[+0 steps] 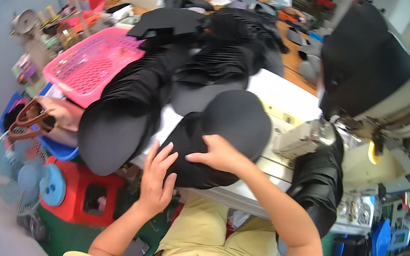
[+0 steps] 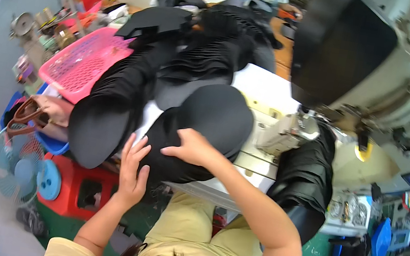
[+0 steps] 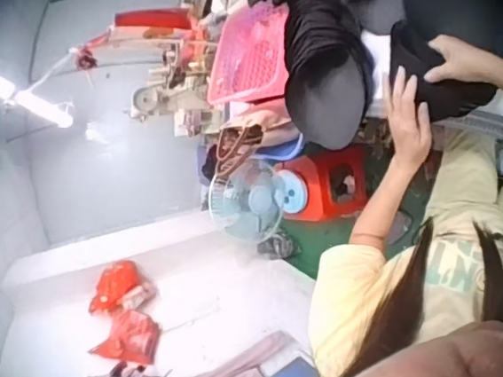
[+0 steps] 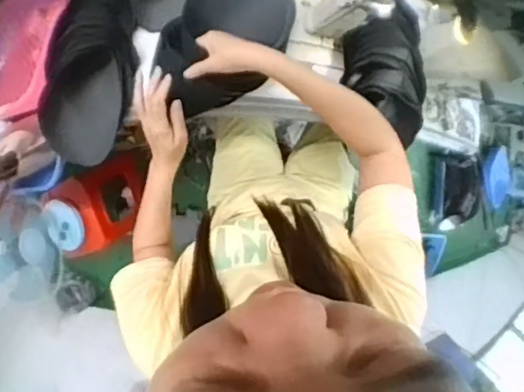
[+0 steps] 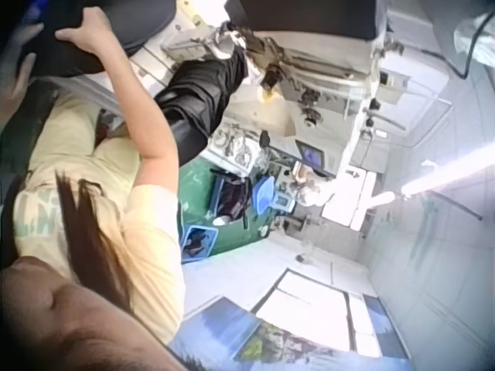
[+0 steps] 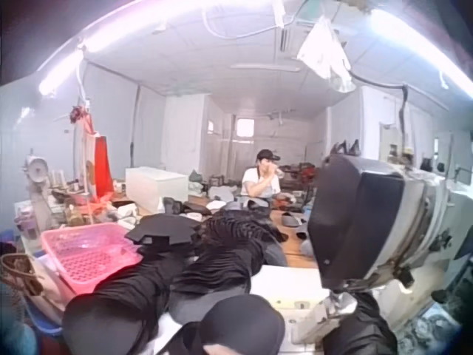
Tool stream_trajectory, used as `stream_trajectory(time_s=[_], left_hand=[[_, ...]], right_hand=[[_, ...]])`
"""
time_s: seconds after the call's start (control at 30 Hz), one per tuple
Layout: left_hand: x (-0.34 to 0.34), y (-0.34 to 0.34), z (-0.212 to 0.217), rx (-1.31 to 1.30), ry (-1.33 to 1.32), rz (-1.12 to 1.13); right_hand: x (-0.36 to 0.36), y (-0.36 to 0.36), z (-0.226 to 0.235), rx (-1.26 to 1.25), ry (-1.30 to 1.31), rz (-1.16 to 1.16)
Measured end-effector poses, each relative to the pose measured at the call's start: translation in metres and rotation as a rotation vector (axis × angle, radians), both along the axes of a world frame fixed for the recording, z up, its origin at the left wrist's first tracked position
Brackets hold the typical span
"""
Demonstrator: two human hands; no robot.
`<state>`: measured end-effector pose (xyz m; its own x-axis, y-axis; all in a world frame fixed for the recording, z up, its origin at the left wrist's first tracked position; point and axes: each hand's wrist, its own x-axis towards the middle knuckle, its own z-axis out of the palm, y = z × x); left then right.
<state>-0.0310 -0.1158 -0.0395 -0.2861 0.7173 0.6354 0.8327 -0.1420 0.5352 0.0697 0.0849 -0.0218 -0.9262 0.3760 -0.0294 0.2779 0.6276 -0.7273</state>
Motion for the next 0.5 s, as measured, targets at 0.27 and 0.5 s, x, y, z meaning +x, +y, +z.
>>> stream_trajectory(time_s=[0.27,0.5], left_hand=[[-0.005,0.035,0.0,-0.095,0.229,0.053],[-0.013,0.037,-0.022,-0.003,0.181,0.153]], right_hand=[[-0.002,0.003,-0.011,-0.172,0.004,-0.098],[0.002,-0.011,0.02,0.151,-0.017,-0.13]])
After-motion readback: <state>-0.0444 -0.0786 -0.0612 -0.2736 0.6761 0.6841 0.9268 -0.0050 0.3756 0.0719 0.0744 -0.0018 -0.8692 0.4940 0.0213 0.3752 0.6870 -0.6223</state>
